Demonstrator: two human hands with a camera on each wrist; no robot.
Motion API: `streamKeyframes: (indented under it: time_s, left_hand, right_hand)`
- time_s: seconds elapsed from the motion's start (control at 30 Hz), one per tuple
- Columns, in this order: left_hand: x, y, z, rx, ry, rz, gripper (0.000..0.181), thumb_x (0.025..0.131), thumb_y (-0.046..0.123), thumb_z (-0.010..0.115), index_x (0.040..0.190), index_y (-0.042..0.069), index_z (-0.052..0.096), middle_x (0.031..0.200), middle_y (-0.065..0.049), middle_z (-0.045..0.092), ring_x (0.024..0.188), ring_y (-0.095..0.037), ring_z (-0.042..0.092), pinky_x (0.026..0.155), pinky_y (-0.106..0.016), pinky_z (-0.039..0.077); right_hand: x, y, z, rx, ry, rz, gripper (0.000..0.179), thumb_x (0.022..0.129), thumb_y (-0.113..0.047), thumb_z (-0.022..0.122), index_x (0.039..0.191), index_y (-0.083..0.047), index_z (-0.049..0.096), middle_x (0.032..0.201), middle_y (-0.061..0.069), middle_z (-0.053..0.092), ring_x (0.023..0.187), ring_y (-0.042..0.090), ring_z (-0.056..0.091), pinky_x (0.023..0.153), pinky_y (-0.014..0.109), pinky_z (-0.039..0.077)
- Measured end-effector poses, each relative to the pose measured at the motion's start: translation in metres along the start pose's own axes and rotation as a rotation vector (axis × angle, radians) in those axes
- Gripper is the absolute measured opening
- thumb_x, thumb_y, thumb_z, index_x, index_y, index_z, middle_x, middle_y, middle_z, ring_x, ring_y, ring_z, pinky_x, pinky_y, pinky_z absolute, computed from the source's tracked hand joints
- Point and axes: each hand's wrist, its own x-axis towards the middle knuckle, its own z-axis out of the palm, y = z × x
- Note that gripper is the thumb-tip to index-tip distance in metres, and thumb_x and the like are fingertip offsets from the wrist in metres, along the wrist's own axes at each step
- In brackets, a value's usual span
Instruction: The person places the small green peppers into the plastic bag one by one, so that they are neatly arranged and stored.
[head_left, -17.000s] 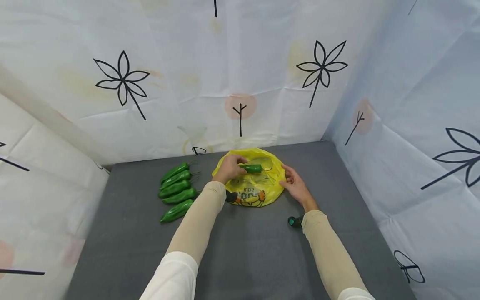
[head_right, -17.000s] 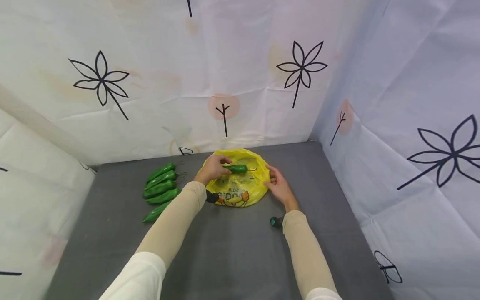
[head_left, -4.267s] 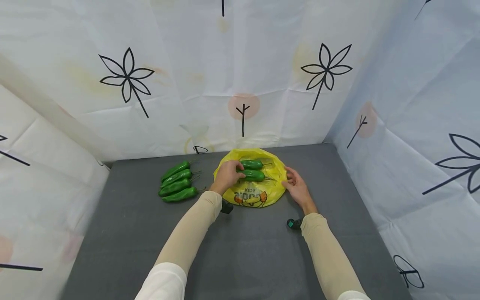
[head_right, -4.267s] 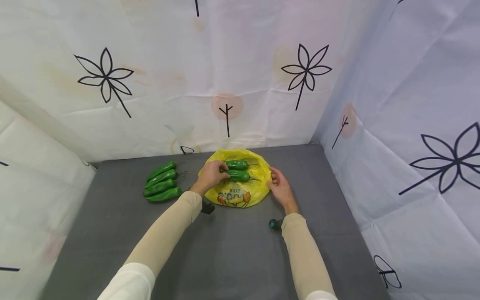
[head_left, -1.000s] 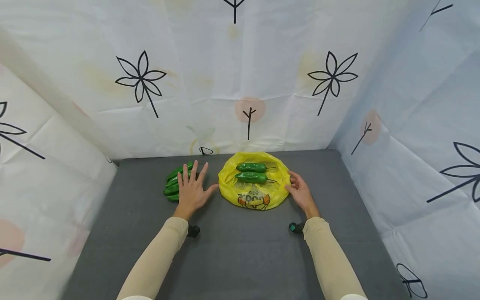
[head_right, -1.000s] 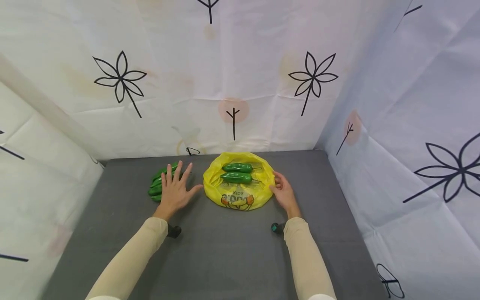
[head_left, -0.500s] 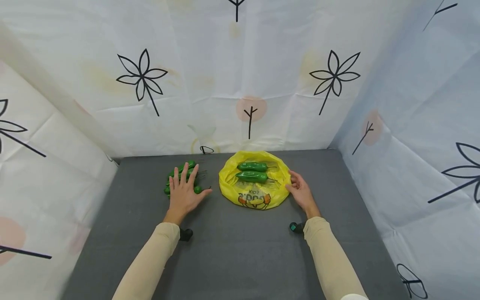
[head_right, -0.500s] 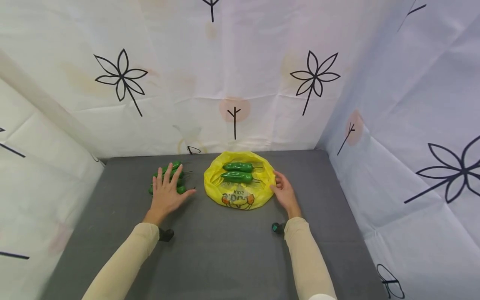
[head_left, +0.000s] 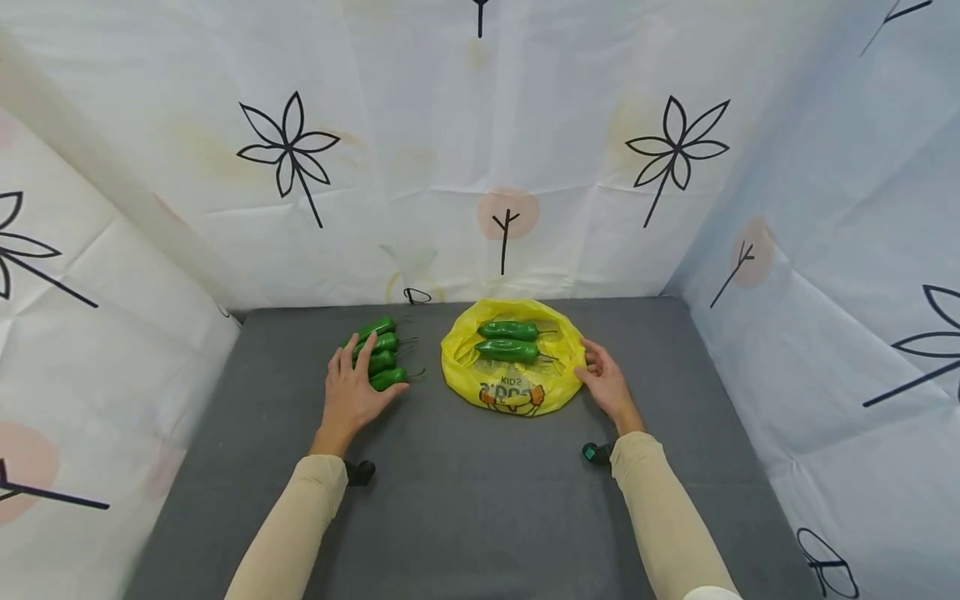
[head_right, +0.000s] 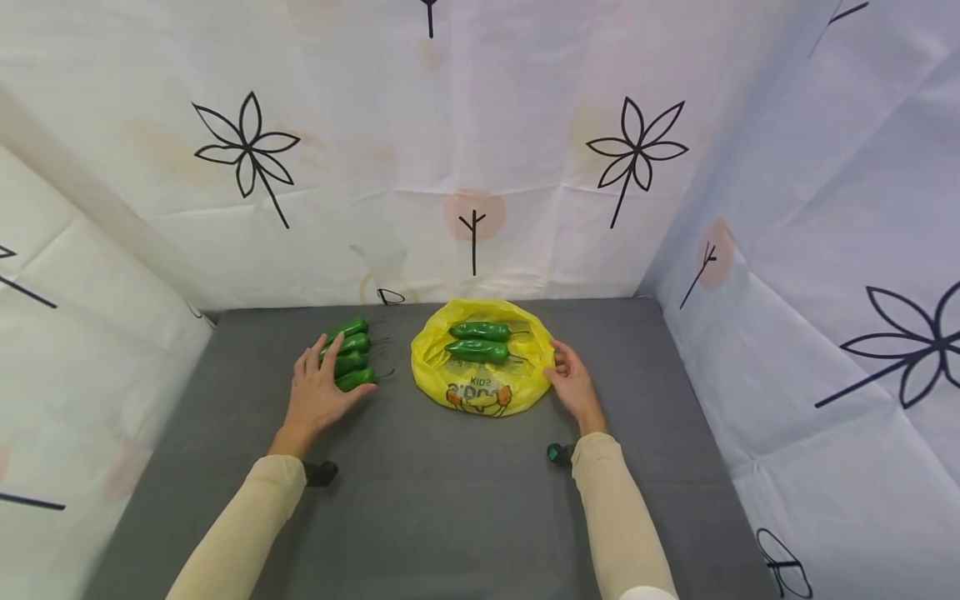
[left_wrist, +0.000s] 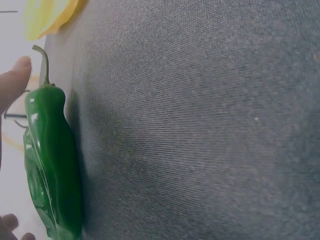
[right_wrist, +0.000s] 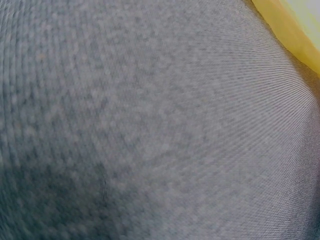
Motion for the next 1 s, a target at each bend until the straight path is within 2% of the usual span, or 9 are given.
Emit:
streamKeyframes:
  time_s: [0.2, 0.4, 0.5, 0.73, 1.0]
  left_hand:
    - [-0.007, -0.005, 0.0, -0.05, -0.02, -0.075, 0.117, 0.078, 0.063, 0.081, 0.165, 0.034, 0.008, 0.167, -0.021, 0.014, 0.145, -0.056, 0.023, 0.109, -0.076, 0.03]
    - [-0.013, -0.007, -0.002, -0.077, -0.004, -0.124, 0.114, 0.076, 0.054, 0.087, 0.164, 0.029, 0.019, 0.156, -0.029, 0.026, 0.129, -0.055, 0.035, 0.098, -0.071, 0.039]
    - [-0.015, -0.011, -0.002, -0.102, 0.005, -0.146, 0.11, 0.075, 0.049, 0.089, 0.162, 0.027, 0.025, 0.149, -0.03, 0.031, 0.126, -0.053, 0.038, 0.097, -0.069, 0.042]
    - [-0.016, -0.017, -0.001, -0.167, 0.006, -0.149, 0.09, 0.077, 0.037, 0.091, 0.149, 0.015, 0.042, 0.141, -0.025, 0.042, 0.124, -0.048, 0.042, 0.102, -0.066, 0.042]
    - [-0.016, -0.022, -0.003, -0.212, 0.011, -0.151, 0.067, 0.079, 0.027, 0.09, 0.13, 0.006, 0.052, 0.13, -0.021, 0.049, 0.116, -0.041, 0.049, 0.102, -0.058, 0.043]
  right_hand:
    - [-0.001, 0.0, 0.0, -0.003, 0.003, 0.0, 0.06, 0.104, -0.016, 0.059, 0.159, -0.025, 0.037, 0.148, 0.018, 0.052, 0.119, 0.03, 0.051, 0.099, 0.043, 0.046]
    - [0.0, 0.001, 0.001, -0.008, 0.012, -0.002, 0.06, 0.104, -0.016, 0.059, 0.159, -0.024, 0.037, 0.146, 0.017, 0.053, 0.116, 0.027, 0.051, 0.098, 0.04, 0.045]
    - [0.001, 0.001, 0.001, -0.01, 0.015, 0.001, 0.059, 0.104, -0.016, 0.059, 0.159, -0.024, 0.037, 0.145, 0.017, 0.053, 0.114, 0.026, 0.05, 0.097, 0.038, 0.044]
    - [-0.001, -0.001, 0.0, -0.018, 0.017, 0.0, 0.059, 0.104, -0.017, 0.059, 0.159, -0.023, 0.037, 0.144, 0.017, 0.054, 0.113, 0.022, 0.051, 0.091, 0.029, 0.045]
    - [-0.001, -0.003, 0.001, 0.007, 0.016, 0.01, 0.059, 0.103, -0.015, 0.06, 0.158, -0.023, 0.039, 0.144, 0.018, 0.055, 0.114, 0.024, 0.052, 0.091, 0.028, 0.045]
